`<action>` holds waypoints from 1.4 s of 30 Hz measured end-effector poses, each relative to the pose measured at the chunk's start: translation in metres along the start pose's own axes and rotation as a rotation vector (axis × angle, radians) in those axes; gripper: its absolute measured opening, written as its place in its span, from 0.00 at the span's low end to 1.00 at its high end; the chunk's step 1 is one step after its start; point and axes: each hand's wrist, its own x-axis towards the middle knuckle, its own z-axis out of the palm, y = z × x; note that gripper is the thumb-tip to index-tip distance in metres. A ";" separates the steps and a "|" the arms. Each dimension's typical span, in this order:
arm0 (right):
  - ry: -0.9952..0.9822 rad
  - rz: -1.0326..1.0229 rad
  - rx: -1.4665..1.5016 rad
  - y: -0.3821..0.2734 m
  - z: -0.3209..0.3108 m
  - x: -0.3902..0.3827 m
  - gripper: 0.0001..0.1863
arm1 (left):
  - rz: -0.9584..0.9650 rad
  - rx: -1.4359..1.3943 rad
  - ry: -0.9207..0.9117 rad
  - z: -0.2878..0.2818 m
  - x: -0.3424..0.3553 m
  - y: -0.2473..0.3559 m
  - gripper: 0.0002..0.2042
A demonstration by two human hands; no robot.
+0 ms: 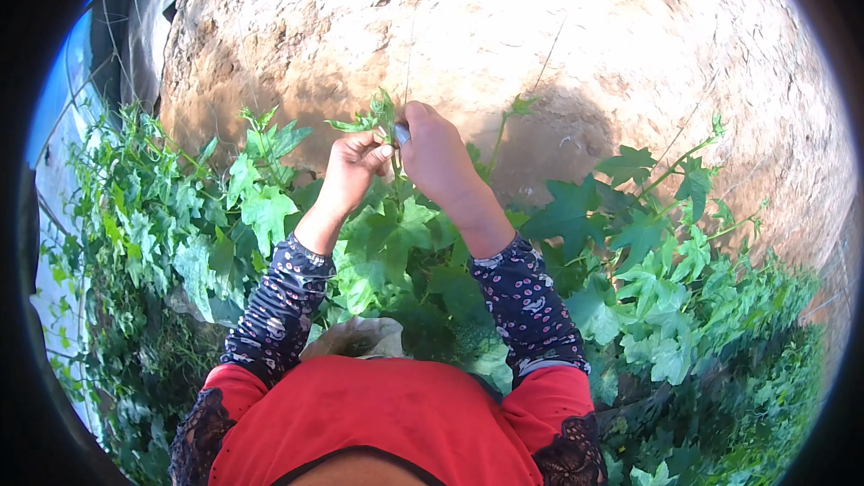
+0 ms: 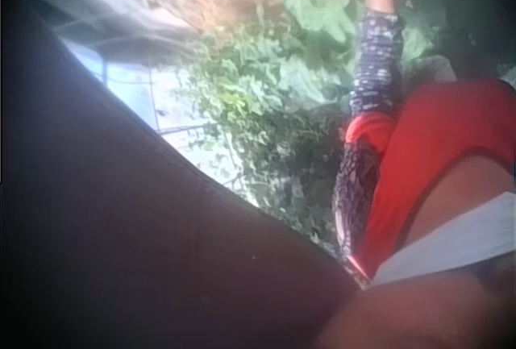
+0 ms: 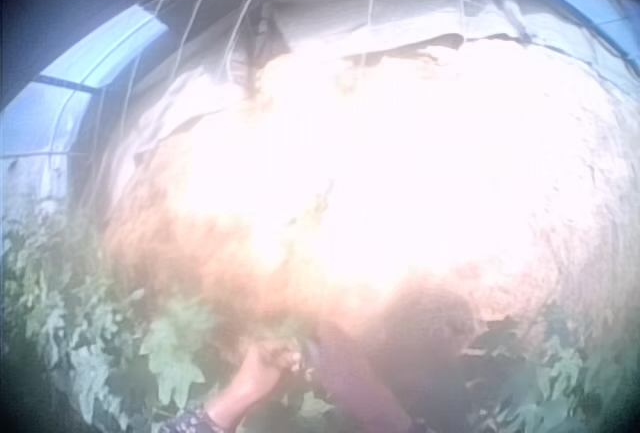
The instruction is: The person uses a small knife to trim leaves and stems from a climbing plant growing against a wall. They repeatedly cut small sections and remove them by hand, working along the vine from top to bottom.
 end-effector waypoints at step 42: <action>0.285 -0.389 -0.352 -0.042 -0.035 0.029 0.13 | 0.037 0.174 0.699 -0.120 -0.085 -0.054 0.08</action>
